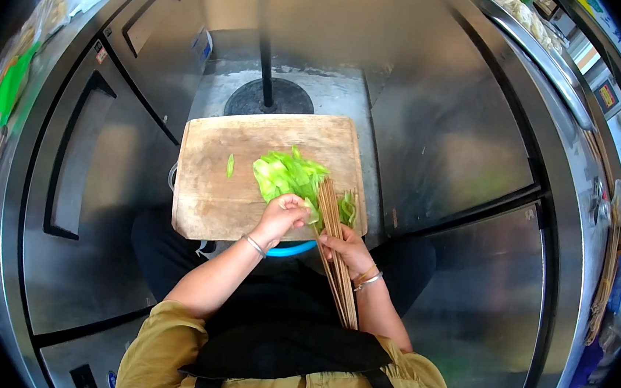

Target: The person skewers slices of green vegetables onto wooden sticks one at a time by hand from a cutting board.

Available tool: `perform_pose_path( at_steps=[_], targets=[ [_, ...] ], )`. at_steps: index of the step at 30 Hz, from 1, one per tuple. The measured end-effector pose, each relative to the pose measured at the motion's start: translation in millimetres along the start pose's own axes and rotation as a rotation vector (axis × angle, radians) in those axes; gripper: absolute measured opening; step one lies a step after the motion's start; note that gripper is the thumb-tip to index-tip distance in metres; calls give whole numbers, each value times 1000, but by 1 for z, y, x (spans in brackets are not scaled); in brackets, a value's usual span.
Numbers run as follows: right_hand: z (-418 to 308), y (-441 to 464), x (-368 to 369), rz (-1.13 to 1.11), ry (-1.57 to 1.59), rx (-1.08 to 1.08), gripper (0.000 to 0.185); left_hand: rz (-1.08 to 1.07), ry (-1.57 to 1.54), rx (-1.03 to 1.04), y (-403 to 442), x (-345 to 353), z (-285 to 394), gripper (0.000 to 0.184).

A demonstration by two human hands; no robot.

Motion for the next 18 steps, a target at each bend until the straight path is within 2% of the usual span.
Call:
perform_pose_path(
  at_steps=[8, 10, 14, 16, 18],
  targets=[
    [-1, -4, 0, 12, 168, 6, 10, 53, 39, -80, 7, -3, -20, 7],
    [-2, -5, 8, -236, 391, 20, 11, 37, 56, -50, 10, -2, -23, 8],
    [-2, -6, 11, -182, 371, 115, 15, 72, 85, 2, 9, 0, -24, 10],
    [2, -4, 9, -25, 234, 181, 15, 87, 141, 44, 7, -4, -23, 11],
    [5, -2, 7, -31, 241, 172, 14, 103, 197, 88, 8, -8, -24, 12]
  ],
)
Point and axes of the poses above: each hand's wrist, its own y-axis towards the middle knuckle, its own x-axis out of the palm, z = x × y, the point moved 6 cm from there along y, towards the middle knuckle, and after that the axes turned 11 degrees about -z, right-handed, at the moved point
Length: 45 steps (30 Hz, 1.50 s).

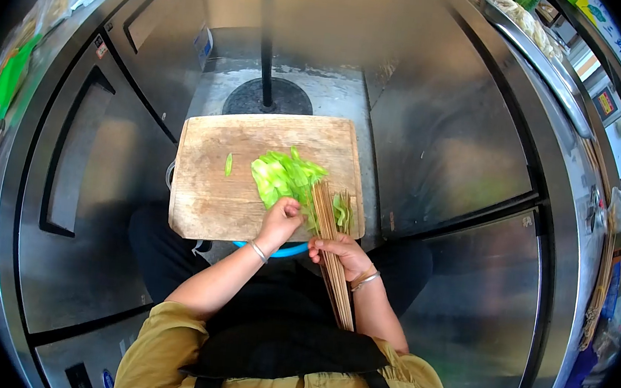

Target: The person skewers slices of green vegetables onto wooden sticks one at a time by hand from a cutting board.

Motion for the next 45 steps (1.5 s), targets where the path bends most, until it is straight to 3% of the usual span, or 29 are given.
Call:
perform_pose_path(
  at_steps=[2, 3, 5, 15, 17, 18, 20, 21, 23, 30, 34, 36, 40, 42, 43, 45],
  targets=[
    [1, 2, -2, -10, 5, -6, 13, 233, 277, 373, -7, -9, 27, 12],
    [1, 2, -3, -23, -11, -5, 12, 234, 279, 371, -8, -9, 26, 12],
    [2, 2, -3, -37, -26, -2, 12, 75, -121, 112, -17, 5, 46, 12],
    [4, 3, -7, -49, -36, -4, 10, -77, -131, -14, -4, -17, 37, 8],
    [5, 3, -9, -46, -18, 4, 11, 250, 380, 308, 11, -66, 32, 7],
    [5, 3, -9, -51, -19, 5, 11, 250, 383, 310, 14, -76, 37, 7],
    [5, 3, -7, -58, -21, 3, 11, 483, 906, 500, 10, -89, 67, 22],
    [4, 3, -6, -44, -14, -4, 10, 483, 908, 502, 12, -96, 73, 22],
    [4, 3, -6, -28, -8, -13, 9, 272, 1269, 504, 23, -90, 78, 33],
    [5, 4, -7, -53, -14, -24, 9, 58, 1590, 365, 22, -79, 104, 19],
    [5, 4, -7, -33, -17, -9, 9, 81, 1578, 420, 7, -77, 101, 15],
    [6, 5, -7, -44, -4, -12, 9, -22, 1388, 218, 10, -86, 85, 14],
    [6, 4, -8, -35, 12, -5, 9, -40, 1370, 199, 4, -89, 77, 14],
    [7, 5, -8, -41, 27, -22, 9, -29, 989, 103, 5, -96, 68, 9],
    [6, 5, -8, -45, 44, -41, 10, -32, 990, 103, 8, -97, 62, 9],
    [7, 6, -7, -51, 55, -41, 11, -130, 198, 20, 16, -103, 38, 6]
  ],
)
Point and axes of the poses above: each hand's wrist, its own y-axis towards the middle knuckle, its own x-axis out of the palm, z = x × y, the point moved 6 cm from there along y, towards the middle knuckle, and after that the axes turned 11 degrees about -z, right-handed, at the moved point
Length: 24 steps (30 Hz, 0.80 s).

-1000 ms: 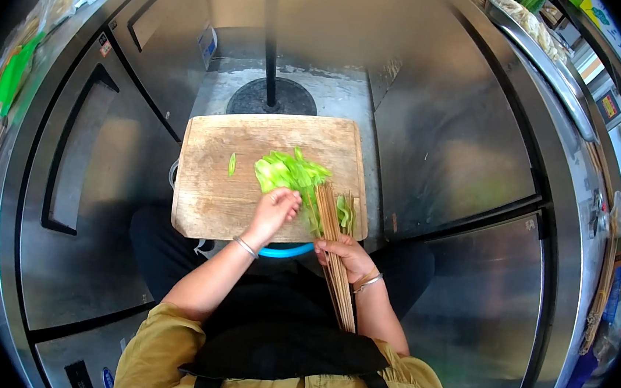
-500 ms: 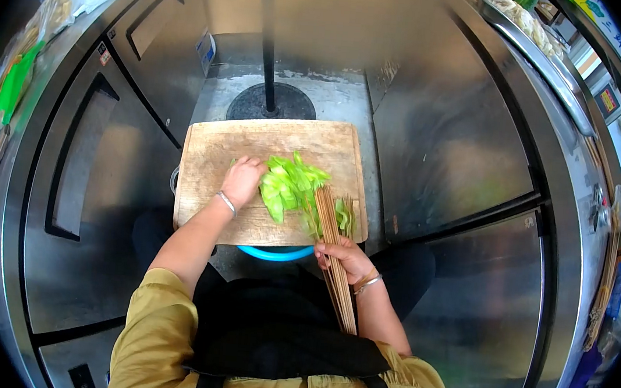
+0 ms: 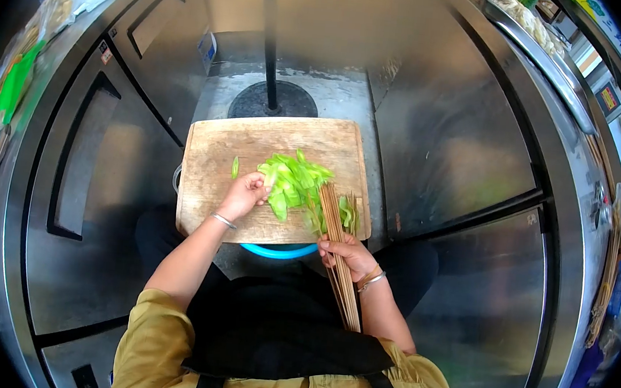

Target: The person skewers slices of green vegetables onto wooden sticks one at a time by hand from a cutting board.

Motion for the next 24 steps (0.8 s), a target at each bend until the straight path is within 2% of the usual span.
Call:
perform_pose_path(
  at_steps=[1, 3, 7, 11, 14, 19, 24],
  targets=[
    [0, 0, 0, -7, 9, 3, 12, -2, -1, -1, -5, 8, 10, 6],
    [-2, 1, 2, -12, -1, 3, 12, 32, -225, -73, -20, 34, 43, 19],
    [-4, -1, 4, 3, -38, 6, 13, -64, -373, -14, -21, 57, 53, 29],
    [-3, -1, 2, -6, -38, 5, 14, -82, -421, 20, -17, 61, 48, 26],
    [-2, 0, 0, -1, -34, 17, 14, -27, -365, 49, -18, 65, 51, 23],
    [-4, -1, 3, -2, -34, 7, 13, 95, -486, 9, -19, 64, 44, 17],
    [-3, -1, 2, -2, -43, 5, 13, 54, -593, -1, -18, 65, 41, 15]
  ],
)
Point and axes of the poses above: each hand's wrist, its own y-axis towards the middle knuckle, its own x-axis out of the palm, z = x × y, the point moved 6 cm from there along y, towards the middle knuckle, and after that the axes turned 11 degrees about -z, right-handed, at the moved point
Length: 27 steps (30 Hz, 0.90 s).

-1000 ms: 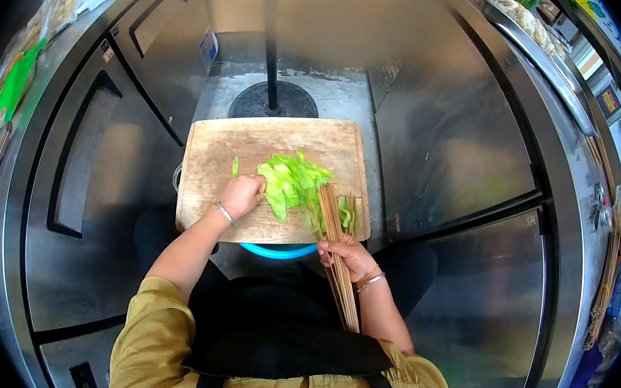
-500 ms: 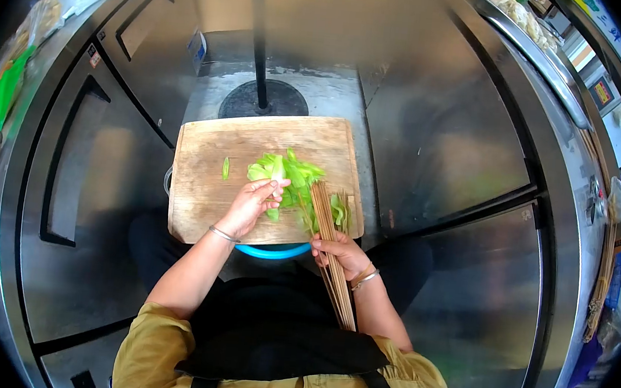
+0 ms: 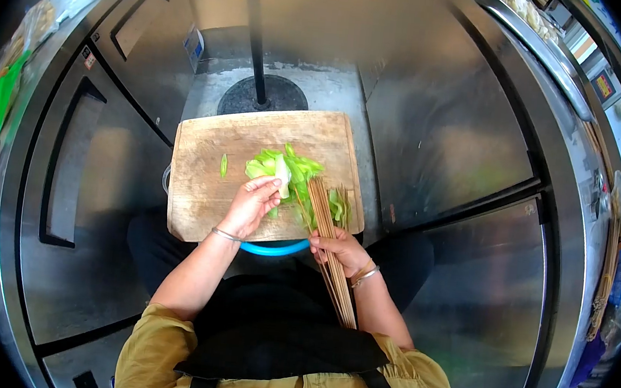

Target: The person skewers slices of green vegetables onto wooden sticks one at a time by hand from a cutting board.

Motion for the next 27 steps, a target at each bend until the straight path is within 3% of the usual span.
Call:
perform_pose_path(
  at_steps=[23, 27],
  targets=[
    [0, 1, 1, -1, -49, 35, 11, 37, 32, -43, 18, 17, -2, 5],
    [0, 1, 0, 5, -46, 21, 11, 139, -4, 23, 17, 17, -4, 21]
  ],
)
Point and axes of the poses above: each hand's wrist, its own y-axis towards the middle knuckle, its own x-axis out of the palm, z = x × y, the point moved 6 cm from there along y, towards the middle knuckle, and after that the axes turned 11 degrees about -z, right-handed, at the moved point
